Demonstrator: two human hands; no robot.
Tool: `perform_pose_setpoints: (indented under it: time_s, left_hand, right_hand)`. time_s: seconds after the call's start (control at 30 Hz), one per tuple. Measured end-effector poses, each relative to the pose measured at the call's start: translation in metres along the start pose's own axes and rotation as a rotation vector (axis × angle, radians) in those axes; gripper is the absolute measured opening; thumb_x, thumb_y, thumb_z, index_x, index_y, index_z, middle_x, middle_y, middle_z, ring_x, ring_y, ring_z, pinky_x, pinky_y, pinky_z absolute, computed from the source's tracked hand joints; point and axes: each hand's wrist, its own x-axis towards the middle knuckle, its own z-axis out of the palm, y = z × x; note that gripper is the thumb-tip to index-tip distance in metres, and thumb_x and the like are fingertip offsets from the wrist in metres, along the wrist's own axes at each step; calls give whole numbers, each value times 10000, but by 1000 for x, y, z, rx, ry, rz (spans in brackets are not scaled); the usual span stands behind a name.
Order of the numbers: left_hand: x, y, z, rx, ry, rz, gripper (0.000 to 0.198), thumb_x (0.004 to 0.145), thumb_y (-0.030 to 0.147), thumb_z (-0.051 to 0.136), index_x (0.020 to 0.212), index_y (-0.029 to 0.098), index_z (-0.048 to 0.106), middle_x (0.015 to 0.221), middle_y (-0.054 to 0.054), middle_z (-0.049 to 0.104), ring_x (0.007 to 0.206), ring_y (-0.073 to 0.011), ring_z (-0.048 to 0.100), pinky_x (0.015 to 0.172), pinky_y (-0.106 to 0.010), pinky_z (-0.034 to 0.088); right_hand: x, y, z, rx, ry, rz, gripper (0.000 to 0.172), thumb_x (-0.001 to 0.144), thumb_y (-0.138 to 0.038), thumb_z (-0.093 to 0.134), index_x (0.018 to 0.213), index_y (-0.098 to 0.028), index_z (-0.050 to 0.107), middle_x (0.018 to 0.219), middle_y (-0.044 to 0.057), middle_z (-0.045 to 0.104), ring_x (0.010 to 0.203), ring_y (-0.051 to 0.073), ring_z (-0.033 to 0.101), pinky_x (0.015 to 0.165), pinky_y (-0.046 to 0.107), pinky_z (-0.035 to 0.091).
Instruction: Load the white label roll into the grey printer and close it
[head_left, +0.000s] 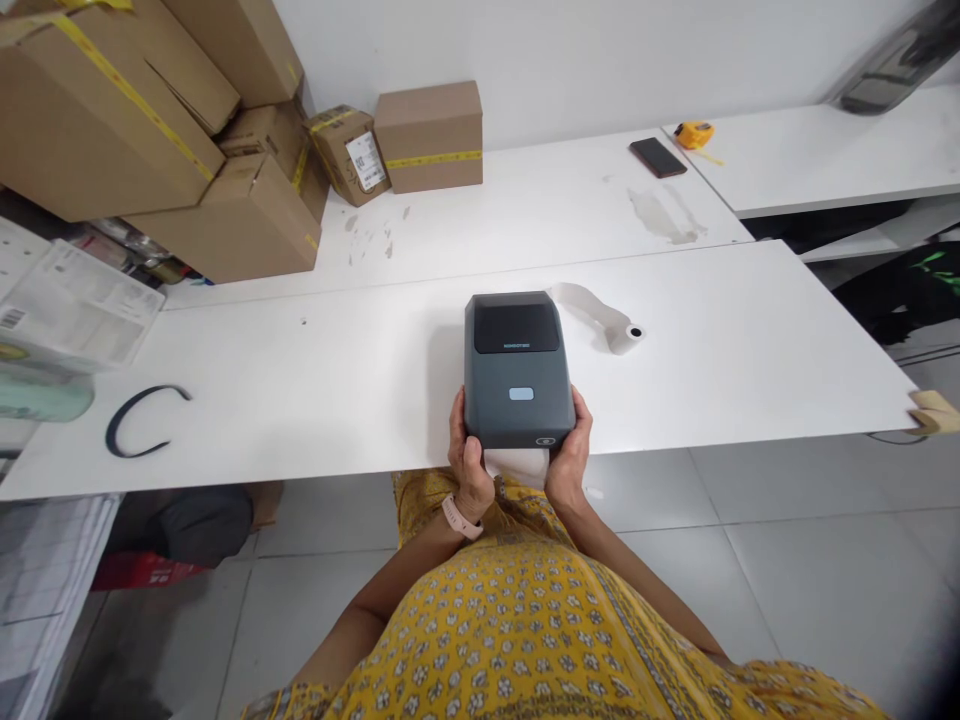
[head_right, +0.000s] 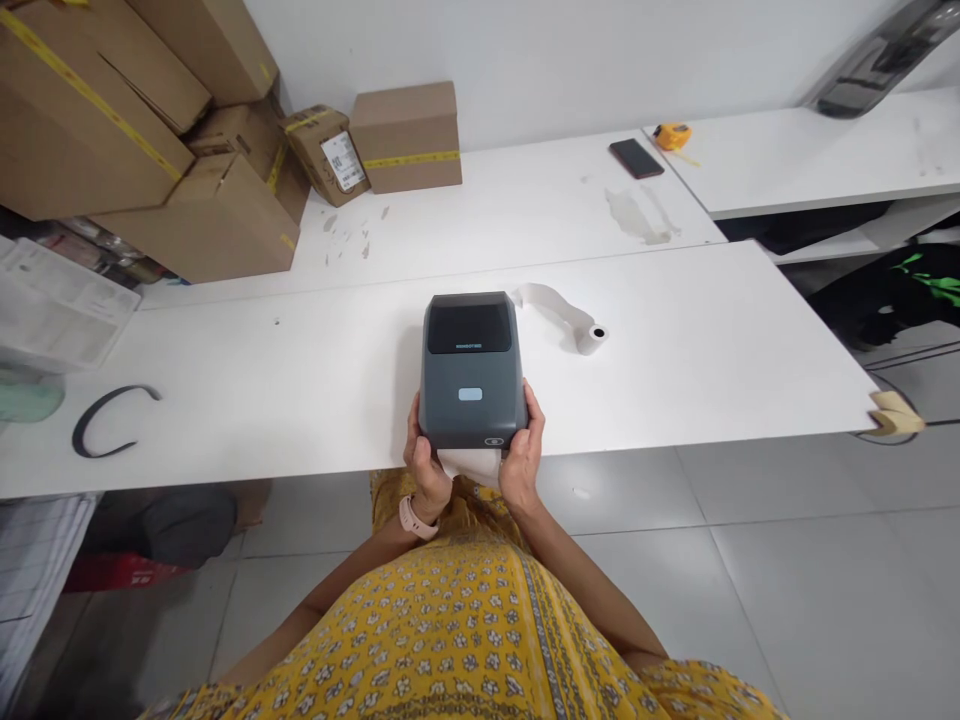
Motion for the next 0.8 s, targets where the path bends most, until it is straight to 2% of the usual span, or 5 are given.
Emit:
perform_pose_setpoints:
  time_s: [0.17, 0.37, 0.43, 0.57, 0.8]
  left_hand:
    - [18, 21, -6, 100, -32, 50, 578, 1089, 509, 261, 1600, 309, 442, 1714, -46, 378, 1599, -268, 338, 1318, -484, 309]
    - [85, 55, -18, 143, -6, 182, 541, 1088, 551, 322, 1345, 263, 700, 1445, -74, 665, 1398, -238, 578, 1218, -447, 442]
    - [107, 52, -16, 136, 89, 121, 488, 1064, 545, 416, 1222, 220, 744, 1237, -97, 747, 1178, -225, 682, 1065, -412, 542]
    - [130, 31, -6, 155, -2, -125, 353, 943, 432, 654, 1198, 199, 729, 927, -41, 704, 769, -145, 619, 712, -277, 534]
    - [127, 12, 0, 178, -107, -225, 392, 923, 385, 656, 1247, 167, 694, 728, 40, 528, 676, -124, 501, 665, -246, 422]
  right_hand:
    - [11, -4, -17, -15, -169, -50, 745, 1029, -716, 127, 1668, -361, 268, 1733, 44, 347, 1606, 290, 331, 1312, 597, 271]
    - [96, -41, -14, -272, -221, -525, 822, 973, -805, 85, 1693, -410, 125, 1777, 18, 226, 1649, 372, 198, 1313, 692, 138]
    - [135, -47, 2, -254, -212, -595, 821, 980, -787, 50, 1695, -388, 116, 1746, 42, 293, 1634, 362, 249, 1311, 658, 202]
    - [194, -59, 36, -220, -174, -682, 771, 1011, -724, -13, 1693, -377, 80, 1716, 52, 317, 1613, 312, 311, 1298, 617, 277]
    - [237, -78, 58, -413, -211, -659, 806, 1025, -704, -1, 1710, -281, 22, 1681, 107, 370, 1626, 293, 291, 1284, 576, 320]
